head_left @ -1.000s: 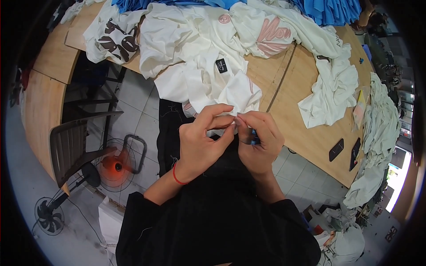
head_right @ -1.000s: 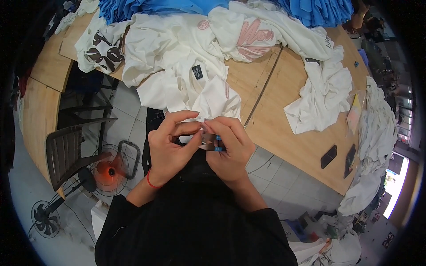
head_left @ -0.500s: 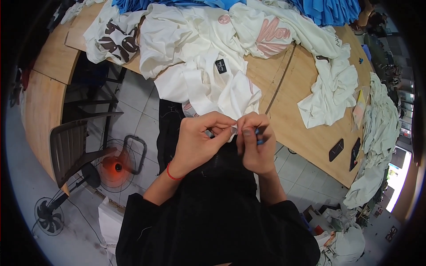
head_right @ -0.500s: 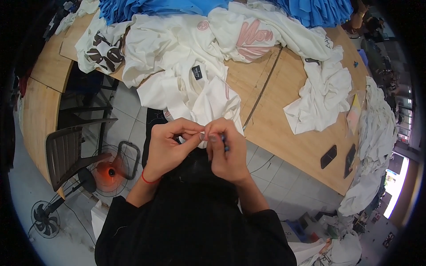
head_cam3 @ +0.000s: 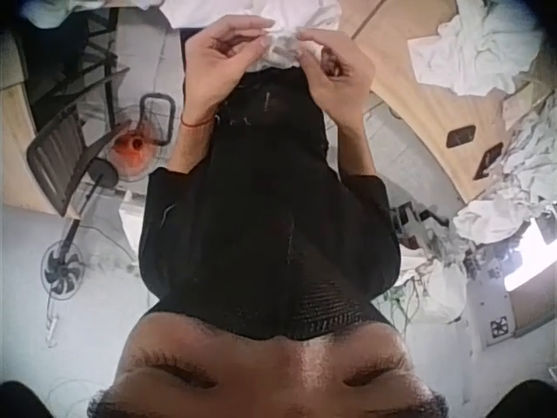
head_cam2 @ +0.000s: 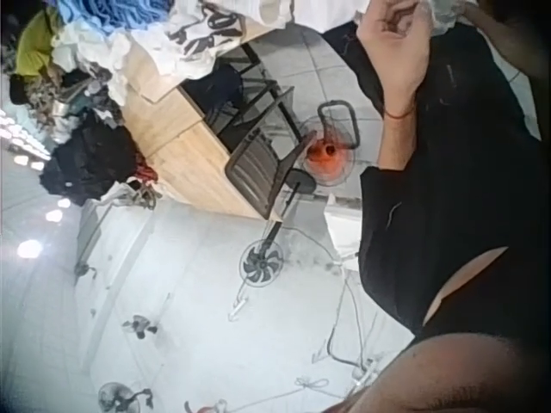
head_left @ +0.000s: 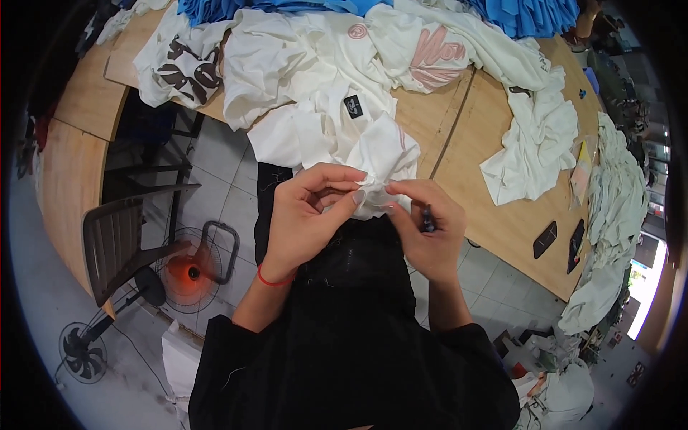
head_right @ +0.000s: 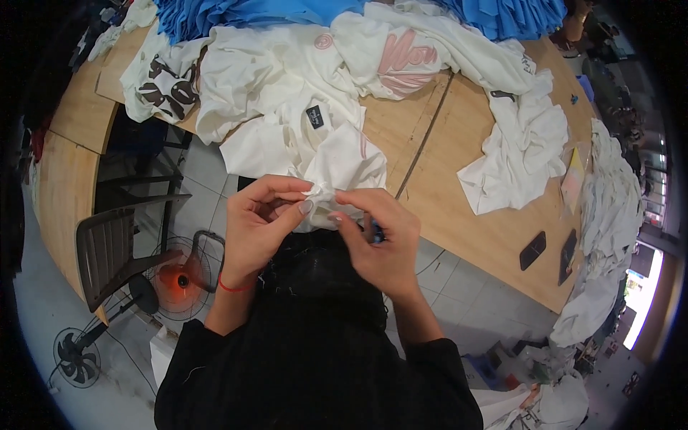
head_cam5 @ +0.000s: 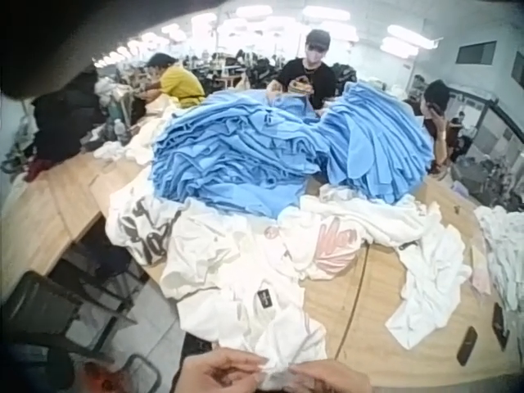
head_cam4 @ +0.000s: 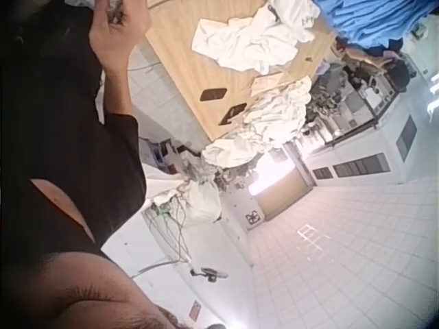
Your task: Inspecting white t-shirts and using nippers to trim loose threads.
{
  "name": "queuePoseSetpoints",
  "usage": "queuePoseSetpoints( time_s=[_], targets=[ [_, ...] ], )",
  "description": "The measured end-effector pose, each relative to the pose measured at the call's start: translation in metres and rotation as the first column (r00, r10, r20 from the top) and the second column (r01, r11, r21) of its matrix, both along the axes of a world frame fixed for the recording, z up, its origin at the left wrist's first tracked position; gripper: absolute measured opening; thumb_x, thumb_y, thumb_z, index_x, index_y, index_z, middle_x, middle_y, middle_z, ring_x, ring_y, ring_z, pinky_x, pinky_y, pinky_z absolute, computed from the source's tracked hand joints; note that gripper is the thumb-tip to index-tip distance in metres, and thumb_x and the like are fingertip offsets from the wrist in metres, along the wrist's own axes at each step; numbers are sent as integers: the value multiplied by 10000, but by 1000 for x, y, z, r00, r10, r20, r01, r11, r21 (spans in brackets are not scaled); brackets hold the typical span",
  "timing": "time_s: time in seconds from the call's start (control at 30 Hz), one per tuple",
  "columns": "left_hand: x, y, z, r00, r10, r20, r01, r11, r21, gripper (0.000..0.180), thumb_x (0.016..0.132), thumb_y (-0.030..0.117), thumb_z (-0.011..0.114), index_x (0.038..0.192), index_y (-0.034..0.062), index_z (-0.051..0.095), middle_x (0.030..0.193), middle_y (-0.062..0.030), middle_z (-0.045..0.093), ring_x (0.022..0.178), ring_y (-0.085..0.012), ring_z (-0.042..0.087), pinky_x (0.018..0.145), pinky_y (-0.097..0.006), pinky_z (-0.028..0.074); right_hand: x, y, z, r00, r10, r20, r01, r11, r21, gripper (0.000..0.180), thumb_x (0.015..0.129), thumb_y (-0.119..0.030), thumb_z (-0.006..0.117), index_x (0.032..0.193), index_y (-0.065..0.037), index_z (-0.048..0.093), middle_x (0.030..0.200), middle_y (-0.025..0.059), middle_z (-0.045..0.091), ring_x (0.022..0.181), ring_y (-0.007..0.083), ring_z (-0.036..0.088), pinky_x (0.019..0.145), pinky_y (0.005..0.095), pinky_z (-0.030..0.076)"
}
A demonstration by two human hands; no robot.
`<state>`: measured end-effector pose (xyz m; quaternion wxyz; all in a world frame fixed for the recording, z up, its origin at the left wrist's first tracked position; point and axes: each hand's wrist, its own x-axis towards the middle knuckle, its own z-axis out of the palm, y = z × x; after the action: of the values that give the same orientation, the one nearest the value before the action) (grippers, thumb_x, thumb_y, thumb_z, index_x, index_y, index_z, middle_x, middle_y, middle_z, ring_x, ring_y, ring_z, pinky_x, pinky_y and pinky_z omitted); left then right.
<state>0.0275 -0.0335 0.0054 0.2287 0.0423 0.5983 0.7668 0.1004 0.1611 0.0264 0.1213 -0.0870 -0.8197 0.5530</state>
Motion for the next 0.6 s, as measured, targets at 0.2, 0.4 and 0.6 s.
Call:
queuePoseSetpoints(
  time_s=[0.2, 0.4, 0.6],
  targets=[
    [3, 0, -7, 996, -65, -61, 65, 998, -10, 246, 983, -67, 778, 1228, -40, 772, 1136, -71, 802, 1047, -100, 754, 916, -249, 607, -9, -4, -14, 998, 48, -44, -47, 999, 17, 176, 925, 62, 802, 1084, -1, 759, 925, 79, 706, 665, 142, 543, 606, 270, 418],
    [1, -7, -10, 994, -72, -79, 69, 997, -39, 236, 983, -77, 796, 1214, -39, 770, 1109, -59, 796, 1008, -86, 732, 892, -231, 573, 5, 11, -30, 988, 138, 67, -120, 967, -226, 142, 949, 80, 753, 1069, 12, 721, 946, 69, 684, 674, 101, 523, 617, 255, 400],
    [1, -7, -8, 992, -94, -78, 92, 995, -37, 236, 991, -68, 792, 1223, -34, 771, 1107, -55, 794, 1001, -89, 730, 901, -238, 571, -9, -3, -16, 992, 80, 97, -63, 984, -169, 146, 963, 74, 741, 1096, 13, 737, 920, 21, 668, 645, 47, 456, 591, 242, 357]
  ],
)
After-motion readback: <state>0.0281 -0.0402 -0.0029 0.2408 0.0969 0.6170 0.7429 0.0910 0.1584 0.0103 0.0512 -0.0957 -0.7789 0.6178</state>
